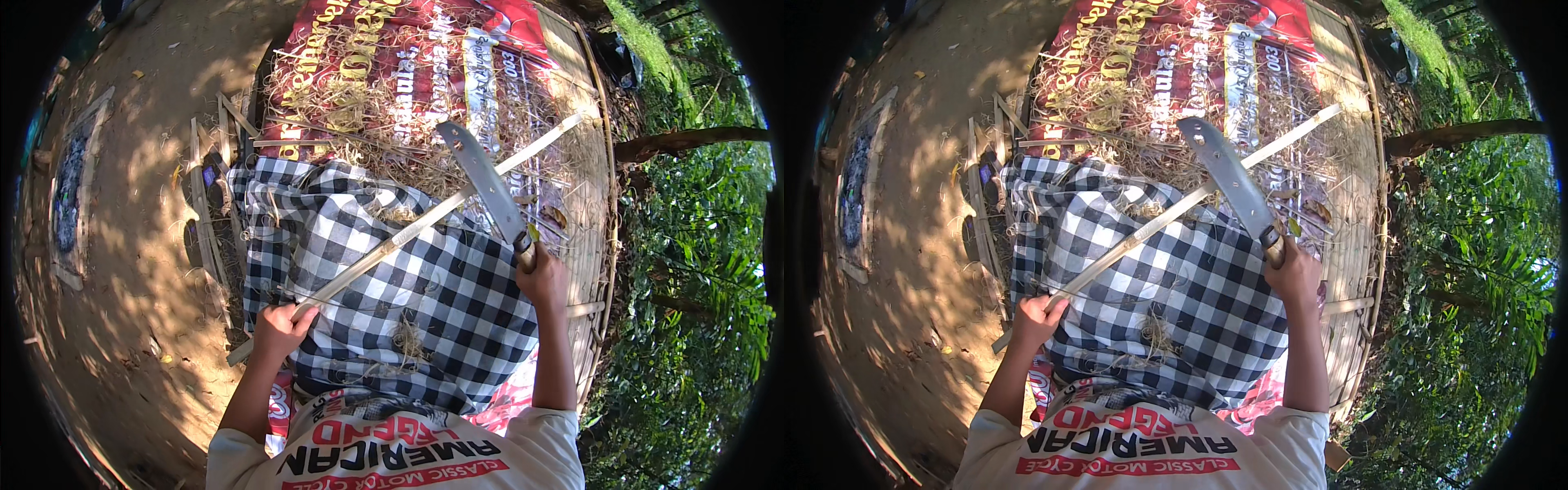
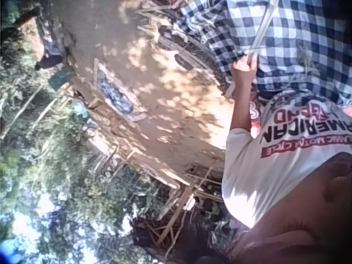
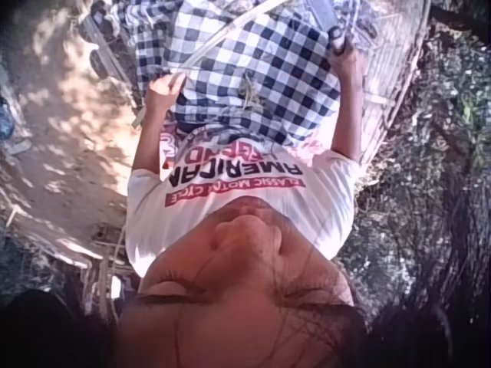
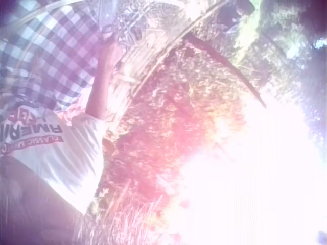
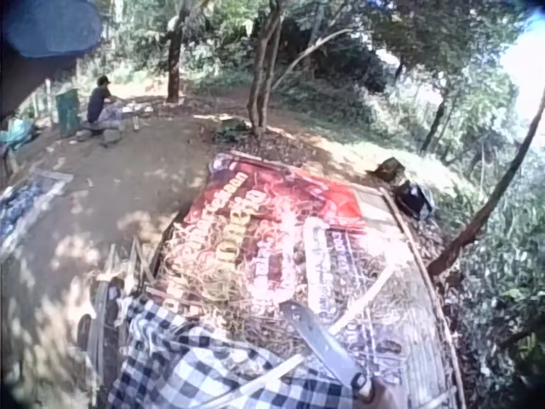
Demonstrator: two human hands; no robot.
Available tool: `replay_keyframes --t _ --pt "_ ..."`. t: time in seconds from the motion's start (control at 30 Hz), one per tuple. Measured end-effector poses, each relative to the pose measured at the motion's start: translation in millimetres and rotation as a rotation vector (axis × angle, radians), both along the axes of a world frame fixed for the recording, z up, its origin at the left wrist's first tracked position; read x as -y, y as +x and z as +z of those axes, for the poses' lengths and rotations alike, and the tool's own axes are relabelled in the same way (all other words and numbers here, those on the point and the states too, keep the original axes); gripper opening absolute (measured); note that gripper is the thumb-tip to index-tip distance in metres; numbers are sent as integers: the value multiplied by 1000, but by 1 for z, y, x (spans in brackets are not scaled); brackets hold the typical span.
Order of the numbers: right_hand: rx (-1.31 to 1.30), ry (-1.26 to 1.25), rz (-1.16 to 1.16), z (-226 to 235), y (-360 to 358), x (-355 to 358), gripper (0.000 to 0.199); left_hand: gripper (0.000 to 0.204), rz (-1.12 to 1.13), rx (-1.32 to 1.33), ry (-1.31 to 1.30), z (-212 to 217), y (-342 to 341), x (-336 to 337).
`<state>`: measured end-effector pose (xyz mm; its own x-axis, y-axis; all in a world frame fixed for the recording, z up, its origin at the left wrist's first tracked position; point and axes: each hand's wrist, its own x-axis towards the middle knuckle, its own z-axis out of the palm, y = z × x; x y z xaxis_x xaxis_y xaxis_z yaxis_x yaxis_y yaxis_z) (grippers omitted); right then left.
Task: The person strips the outer layer from a bamboo stalk using a large cleaver-like tool while holding the stalk against a raised work surface.
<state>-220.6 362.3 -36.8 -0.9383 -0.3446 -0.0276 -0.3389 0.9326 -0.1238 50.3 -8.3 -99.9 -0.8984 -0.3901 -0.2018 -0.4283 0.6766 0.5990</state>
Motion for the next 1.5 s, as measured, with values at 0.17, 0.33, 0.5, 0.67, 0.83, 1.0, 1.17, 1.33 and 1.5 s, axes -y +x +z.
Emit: replay_keyframes --t 0.17,0.33,0.5,0.67,0.83,1.0,1.17,1.33,1.5 --pt "32 -23 -48 14 -2 -5 25 47 -51 -20 -127 5 -16 -2" --pt "116 -123 232 -8 29 55 25 43 -5 -10 -82 8 -14 -6" --pt "38 -231 375 -30 14 65 27 41 58 34 15 13 -11 -7" --pt "-6 -159 390 -32 -5 40 30 41 15 44 5 14 -17 -3" --pt "-51 -124 301 -38 -24 20 35 40 13 50 40 12 -12 -3" --pt "117 -73 164 -24 -6 34 28 43 17 79 27 14 -18 -5" --pt "98 -183 330 -13 5 54 30 46 -16 116 28 -2 -8 2" --pt "-14 -102 411 -29 -34 20 30 48 13 106 57 2 -6 0" --pt "50 -63 42 -18 -56 -6 25 50 -7 62 -13 -2 -10 -3"
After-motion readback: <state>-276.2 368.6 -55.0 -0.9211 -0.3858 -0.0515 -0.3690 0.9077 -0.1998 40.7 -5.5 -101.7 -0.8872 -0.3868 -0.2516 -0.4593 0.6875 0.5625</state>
